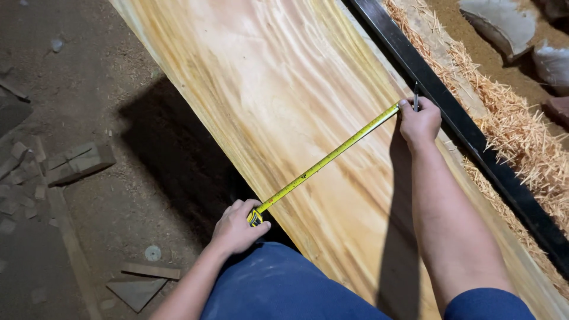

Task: The person measures a wooden board with a tape measure, marks it using a pen, and positions a metal straight edge along the board.

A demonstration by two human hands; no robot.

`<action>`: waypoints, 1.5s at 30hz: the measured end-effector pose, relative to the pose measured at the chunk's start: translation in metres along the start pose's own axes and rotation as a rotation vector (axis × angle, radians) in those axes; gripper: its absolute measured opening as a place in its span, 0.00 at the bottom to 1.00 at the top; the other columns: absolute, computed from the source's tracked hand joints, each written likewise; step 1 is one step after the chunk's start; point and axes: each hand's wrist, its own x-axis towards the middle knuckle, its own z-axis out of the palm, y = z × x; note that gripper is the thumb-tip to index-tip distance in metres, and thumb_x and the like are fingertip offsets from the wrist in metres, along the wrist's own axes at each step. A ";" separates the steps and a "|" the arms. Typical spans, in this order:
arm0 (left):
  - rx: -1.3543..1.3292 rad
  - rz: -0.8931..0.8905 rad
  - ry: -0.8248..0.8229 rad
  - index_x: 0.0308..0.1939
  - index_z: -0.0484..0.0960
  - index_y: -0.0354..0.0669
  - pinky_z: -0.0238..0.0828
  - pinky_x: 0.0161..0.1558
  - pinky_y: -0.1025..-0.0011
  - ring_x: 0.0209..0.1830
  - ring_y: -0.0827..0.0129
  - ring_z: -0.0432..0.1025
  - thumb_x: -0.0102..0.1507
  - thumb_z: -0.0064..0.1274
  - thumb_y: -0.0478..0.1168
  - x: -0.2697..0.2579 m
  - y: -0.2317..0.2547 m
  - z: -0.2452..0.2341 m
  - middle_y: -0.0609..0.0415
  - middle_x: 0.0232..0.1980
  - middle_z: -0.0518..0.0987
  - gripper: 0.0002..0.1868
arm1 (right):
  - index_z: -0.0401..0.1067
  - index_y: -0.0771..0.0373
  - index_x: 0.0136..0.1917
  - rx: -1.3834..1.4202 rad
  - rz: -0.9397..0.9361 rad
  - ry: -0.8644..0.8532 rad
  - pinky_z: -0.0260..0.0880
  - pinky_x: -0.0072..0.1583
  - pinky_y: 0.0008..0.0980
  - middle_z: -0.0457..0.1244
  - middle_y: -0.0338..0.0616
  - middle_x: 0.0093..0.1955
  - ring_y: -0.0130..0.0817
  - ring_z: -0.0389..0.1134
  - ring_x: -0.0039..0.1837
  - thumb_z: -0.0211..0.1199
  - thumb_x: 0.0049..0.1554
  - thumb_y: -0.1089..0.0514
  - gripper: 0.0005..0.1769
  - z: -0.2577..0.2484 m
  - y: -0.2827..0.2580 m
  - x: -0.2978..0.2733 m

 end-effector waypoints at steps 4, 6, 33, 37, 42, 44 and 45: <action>0.058 -0.024 -0.011 0.58 0.77 0.57 0.69 0.56 0.55 0.59 0.54 0.70 0.54 0.59 0.61 0.006 0.006 0.003 0.51 0.54 0.76 0.31 | 0.80 0.60 0.47 0.015 -0.028 0.033 0.67 0.43 0.32 0.68 0.38 0.35 0.27 0.66 0.37 0.74 0.56 0.52 0.10 0.009 0.014 0.008; -0.001 -0.089 0.012 0.53 0.81 0.56 0.73 0.55 0.57 0.56 0.54 0.74 0.61 0.51 0.63 0.014 0.005 0.012 0.50 0.51 0.78 0.24 | 0.80 0.62 0.45 -0.007 -0.096 0.097 0.68 0.43 0.33 0.67 0.40 0.35 0.27 0.66 0.37 0.76 0.54 0.52 0.12 0.007 0.021 0.015; 0.144 -0.386 0.009 0.49 0.88 0.61 0.77 0.55 0.55 0.53 0.50 0.79 0.61 0.51 0.61 0.038 0.015 0.013 0.52 0.53 0.85 0.20 | 0.71 0.61 0.46 0.907 0.434 -0.194 0.53 0.26 0.23 0.64 0.38 0.32 0.21 0.59 0.26 0.61 0.63 0.49 0.13 -0.051 0.035 -0.044; 0.143 -0.378 -0.003 0.49 0.88 0.62 0.77 0.55 0.55 0.52 0.50 0.80 0.61 0.51 0.61 0.036 0.017 0.012 0.51 0.51 0.87 0.20 | 0.69 0.63 0.46 0.845 0.431 -0.198 0.53 0.26 0.24 0.64 0.39 0.33 0.21 0.58 0.26 0.62 0.64 0.49 0.14 -0.062 0.042 -0.083; 0.191 -0.399 -0.009 0.50 0.88 0.62 0.77 0.54 0.55 0.53 0.48 0.80 0.61 0.51 0.62 0.039 0.017 0.010 0.49 0.50 0.87 0.21 | 0.72 0.63 0.50 0.876 0.350 -0.127 0.53 0.26 0.24 0.63 0.38 0.33 0.21 0.58 0.27 0.62 0.62 0.55 0.09 -0.064 0.035 -0.104; 0.202 -0.395 -0.004 0.50 0.88 0.62 0.77 0.54 0.54 0.53 0.48 0.80 0.61 0.51 0.62 0.041 0.013 0.014 0.48 0.50 0.86 0.21 | 0.72 0.64 0.50 0.846 0.329 -0.128 0.54 0.27 0.24 0.63 0.38 0.33 0.21 0.59 0.27 0.62 0.62 0.55 0.10 -0.063 0.036 -0.104; 0.208 -0.394 0.002 0.50 0.88 0.63 0.77 0.54 0.54 0.53 0.47 0.80 0.61 0.52 0.62 0.041 0.011 0.014 0.47 0.51 0.86 0.21 | 0.72 0.64 0.50 0.815 0.306 -0.135 0.55 0.27 0.24 0.63 0.38 0.33 0.21 0.59 0.28 0.62 0.62 0.55 0.10 -0.061 0.034 -0.104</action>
